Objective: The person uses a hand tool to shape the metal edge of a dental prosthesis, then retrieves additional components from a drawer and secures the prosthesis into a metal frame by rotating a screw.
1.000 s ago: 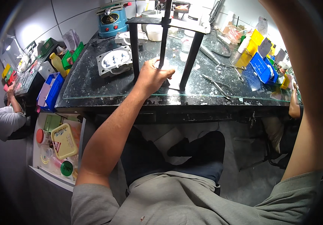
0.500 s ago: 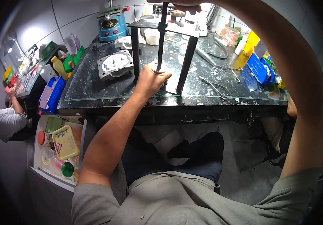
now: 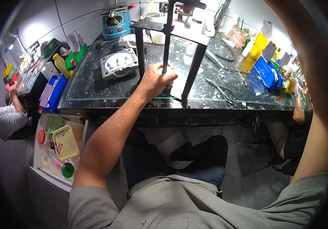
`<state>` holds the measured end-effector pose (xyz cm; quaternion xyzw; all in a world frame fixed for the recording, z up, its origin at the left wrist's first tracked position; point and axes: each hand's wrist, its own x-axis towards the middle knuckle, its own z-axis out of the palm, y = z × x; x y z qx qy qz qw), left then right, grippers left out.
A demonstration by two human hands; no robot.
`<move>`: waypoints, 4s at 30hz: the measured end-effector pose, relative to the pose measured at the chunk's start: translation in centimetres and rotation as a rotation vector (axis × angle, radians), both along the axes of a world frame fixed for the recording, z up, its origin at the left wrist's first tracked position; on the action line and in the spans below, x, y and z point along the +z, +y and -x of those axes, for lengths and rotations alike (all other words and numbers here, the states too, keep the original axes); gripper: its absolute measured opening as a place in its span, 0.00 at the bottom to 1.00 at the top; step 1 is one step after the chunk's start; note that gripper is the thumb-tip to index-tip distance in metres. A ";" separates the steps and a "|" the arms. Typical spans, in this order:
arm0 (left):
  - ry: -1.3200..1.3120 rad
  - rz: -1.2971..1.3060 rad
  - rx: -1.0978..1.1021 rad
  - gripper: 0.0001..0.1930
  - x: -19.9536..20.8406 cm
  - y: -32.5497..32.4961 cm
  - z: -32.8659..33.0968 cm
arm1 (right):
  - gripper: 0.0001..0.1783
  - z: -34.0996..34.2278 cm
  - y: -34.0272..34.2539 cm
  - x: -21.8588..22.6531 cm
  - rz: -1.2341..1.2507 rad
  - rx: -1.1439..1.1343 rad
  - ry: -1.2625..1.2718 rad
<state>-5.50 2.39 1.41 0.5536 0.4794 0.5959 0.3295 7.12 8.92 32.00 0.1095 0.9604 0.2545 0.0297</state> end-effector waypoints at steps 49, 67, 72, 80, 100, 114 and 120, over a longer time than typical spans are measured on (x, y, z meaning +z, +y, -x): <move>0.129 -0.107 0.078 0.13 -0.2 -1.6 0.0 | 0.18 -2.6 0.9 -7.9 0.241 0.106 0.408; 0.862 -0.543 0.562 0.22 0.7 -3.0 -1.8 | 0.08 -11.8 -5.1 -13.7 0.307 0.373 1.140; 1.033 -0.591 0.966 0.19 3.2 -1.6 1.6 | 0.10 -11.6 -4.3 -14.9 0.549 0.363 1.280; 0.917 -0.302 0.589 0.15 5.0 -1.3 1.6 | 0.16 -12.4 -1.5 -17.4 0.539 -0.080 1.379; 1.035 -0.205 0.243 0.14 9.8 -6.5 1.8 | 0.26 -13.9 -0.9 -15.6 0.519 0.736 1.281; 1.099 -0.120 0.840 0.05 6.5 -4.5 5.8 | 0.31 -8.2 -0.2 -16.8 1.256 -0.515 1.272; 0.887 -0.123 0.295 0.11 7.6 -8.0 4.9 | 0.38 -13.2 -3.7 -14.6 0.654 0.299 0.969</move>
